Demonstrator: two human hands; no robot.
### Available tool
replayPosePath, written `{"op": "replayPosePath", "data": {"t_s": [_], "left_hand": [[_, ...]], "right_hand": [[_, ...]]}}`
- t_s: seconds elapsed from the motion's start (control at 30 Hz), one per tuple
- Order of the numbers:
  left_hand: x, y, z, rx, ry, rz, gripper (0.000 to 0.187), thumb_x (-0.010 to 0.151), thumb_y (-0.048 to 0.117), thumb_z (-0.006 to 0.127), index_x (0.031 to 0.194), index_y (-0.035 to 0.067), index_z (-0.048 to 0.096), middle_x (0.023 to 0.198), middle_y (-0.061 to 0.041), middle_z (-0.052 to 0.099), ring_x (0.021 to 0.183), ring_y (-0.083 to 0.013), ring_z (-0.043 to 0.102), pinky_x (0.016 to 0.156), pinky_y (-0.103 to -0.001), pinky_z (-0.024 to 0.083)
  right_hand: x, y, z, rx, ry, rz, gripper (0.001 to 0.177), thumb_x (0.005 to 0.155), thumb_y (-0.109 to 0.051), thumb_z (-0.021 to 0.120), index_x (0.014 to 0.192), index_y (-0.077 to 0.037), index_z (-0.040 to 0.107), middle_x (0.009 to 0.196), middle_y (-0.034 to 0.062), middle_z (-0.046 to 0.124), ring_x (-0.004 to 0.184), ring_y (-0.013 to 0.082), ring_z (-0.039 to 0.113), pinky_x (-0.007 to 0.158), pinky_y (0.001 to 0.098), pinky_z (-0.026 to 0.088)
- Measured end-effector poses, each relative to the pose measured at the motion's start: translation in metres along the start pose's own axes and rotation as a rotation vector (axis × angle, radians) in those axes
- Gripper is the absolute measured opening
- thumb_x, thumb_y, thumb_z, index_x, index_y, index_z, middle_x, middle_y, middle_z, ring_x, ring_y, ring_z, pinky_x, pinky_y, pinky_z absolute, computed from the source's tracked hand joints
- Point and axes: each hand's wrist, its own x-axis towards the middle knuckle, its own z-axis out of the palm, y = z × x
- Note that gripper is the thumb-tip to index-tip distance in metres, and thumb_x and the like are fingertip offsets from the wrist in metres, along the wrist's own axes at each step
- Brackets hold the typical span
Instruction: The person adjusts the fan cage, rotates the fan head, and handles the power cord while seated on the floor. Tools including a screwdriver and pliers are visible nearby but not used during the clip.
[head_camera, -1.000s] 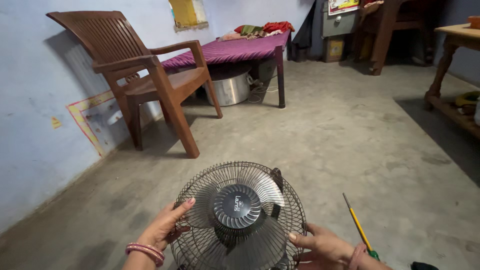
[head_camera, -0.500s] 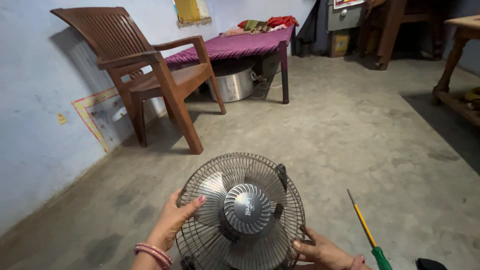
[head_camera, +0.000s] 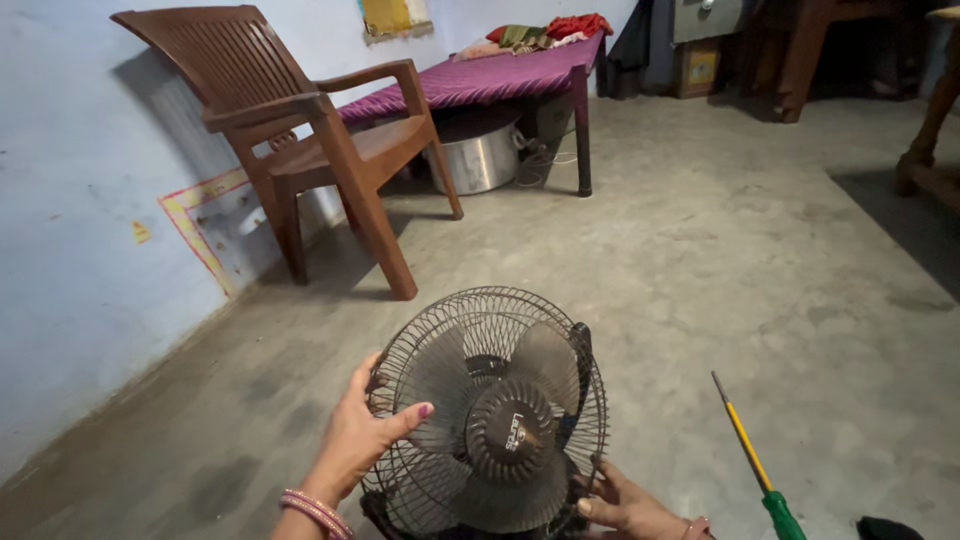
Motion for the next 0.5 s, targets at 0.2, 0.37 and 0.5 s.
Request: {"op": "replayPosePath", "data": {"t_s": [0.2, 0.37, 0.5], "left_hand": [[0.011, -0.006, -0.005, 0.130, -0.016, 0.113, 0.113, 0.054, 0.043, 0.095, 0.150, 0.016, 0.043, 0.135, -0.012, 0.065, 0.126, -0.0241, 0.062, 0.106, -0.038, 0.047], [0.017, -0.001, -0.013, 0.177, -0.052, 0.179, 0.111, 0.054, 0.045, 0.095, 0.149, 0.016, 0.044, 0.136, -0.012, 0.066, 0.129, -0.0244, 0.062, 0.109, -0.038, 0.046], [0.022, 0.002, -0.016, 0.225, -0.071, 0.207, 0.112, 0.054, 0.043, 0.095, 0.150, 0.016, 0.044, 0.140, -0.012, 0.063, 0.132, -0.0261, 0.059, 0.110, -0.039, 0.044]], "right_hand": [[0.018, 0.016, 0.012, 0.157, 0.009, -0.024, 0.116, 0.082, -0.022, 0.083, 0.160, -0.018, -0.003, 0.161, 0.0022, 0.038, 0.136, 0.0216, 0.053, 0.102, 0.0424, 0.057], [0.020, 0.006, 0.032, 0.119, 0.011, -0.072, 0.100, 0.081, -0.020, 0.083, 0.157, -0.021, 0.019, 0.134, 0.0021, 0.060, 0.095, 0.0158, 0.055, 0.077, 0.0343, 0.054], [0.026, 0.004, 0.037, 0.007, 0.070, -0.068, 0.088, 0.083, -0.026, 0.083, 0.153, -0.022, 0.029, 0.126, -0.0017, 0.067, 0.096, 0.0091, 0.062, 0.076, 0.0288, 0.057]]}}
